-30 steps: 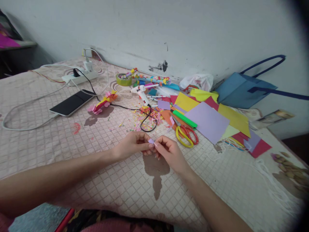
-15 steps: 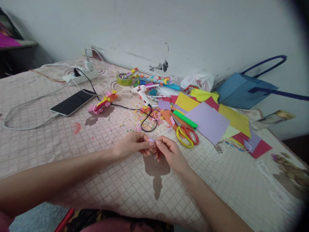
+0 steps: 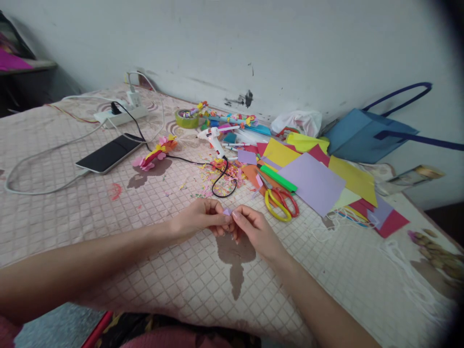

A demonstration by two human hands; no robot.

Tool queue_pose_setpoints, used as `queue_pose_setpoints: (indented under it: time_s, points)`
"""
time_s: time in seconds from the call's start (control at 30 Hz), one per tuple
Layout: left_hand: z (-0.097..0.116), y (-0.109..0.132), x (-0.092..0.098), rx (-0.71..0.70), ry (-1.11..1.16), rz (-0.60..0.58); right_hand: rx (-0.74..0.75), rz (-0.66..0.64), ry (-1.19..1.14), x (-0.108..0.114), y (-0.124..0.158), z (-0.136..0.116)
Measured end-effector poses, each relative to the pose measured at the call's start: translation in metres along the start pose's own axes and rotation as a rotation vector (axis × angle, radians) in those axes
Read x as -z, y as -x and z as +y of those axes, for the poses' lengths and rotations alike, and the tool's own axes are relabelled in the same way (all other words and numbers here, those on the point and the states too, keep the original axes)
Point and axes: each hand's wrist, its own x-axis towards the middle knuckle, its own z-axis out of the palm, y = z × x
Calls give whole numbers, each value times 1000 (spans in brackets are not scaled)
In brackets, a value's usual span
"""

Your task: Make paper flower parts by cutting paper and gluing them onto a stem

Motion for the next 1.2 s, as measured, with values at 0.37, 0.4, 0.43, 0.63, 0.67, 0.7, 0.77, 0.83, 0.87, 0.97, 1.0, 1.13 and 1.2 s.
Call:
queue_pose_setpoints:
  time_s: [0.37, 0.4, 0.43, 0.63, 0.67, 0.7, 0.77, 0.83, 0.87, 0.97, 1.0, 1.13, 1.2]
  points:
    - [3, 2, 0, 61, 1, -16, -9, 33, 2, 1, 0, -1]
    - [3, 2, 0, 70, 9, -11, -10, 33, 1, 1, 0, -1]
    - [2, 2, 0, 78, 18, -6, -11, 35, 1, 1, 0, 0]
    - [-1, 1, 2, 91, 37, -23, -8, 33, -3, 1, -1, 1]
    - [-2, 1, 2, 91, 38, -28, -8, 33, -3, 1, -1, 1]
    - [-2, 1, 2, 88, 42, -30, -9, 32, -3, 2, -1, 1]
    - [-2, 1, 3, 81, 54, -27, -11, 30, -4, 2, -1, 1]
    - [-2, 1, 3, 85, 62, -17, -13, 26, -10, 3, -1, 2]
    - [-2, 0, 3, 91, 65, -13, -11, 25, -15, 3, -1, 2]
    - [-1, -1, 3, 116, 75, -22, -10, 21, -23, 3, -1, 3]
    - [0, -1, 3, 122, 82, -29, -10, 19, -23, 3, -1, 2]
    - [1, -2, 3, 136, 121, -56, -16, 25, -17, 2, -1, 1]
    - [1, -2, 4, 137, 148, -58, -15, 46, -10, 2, -1, 1]
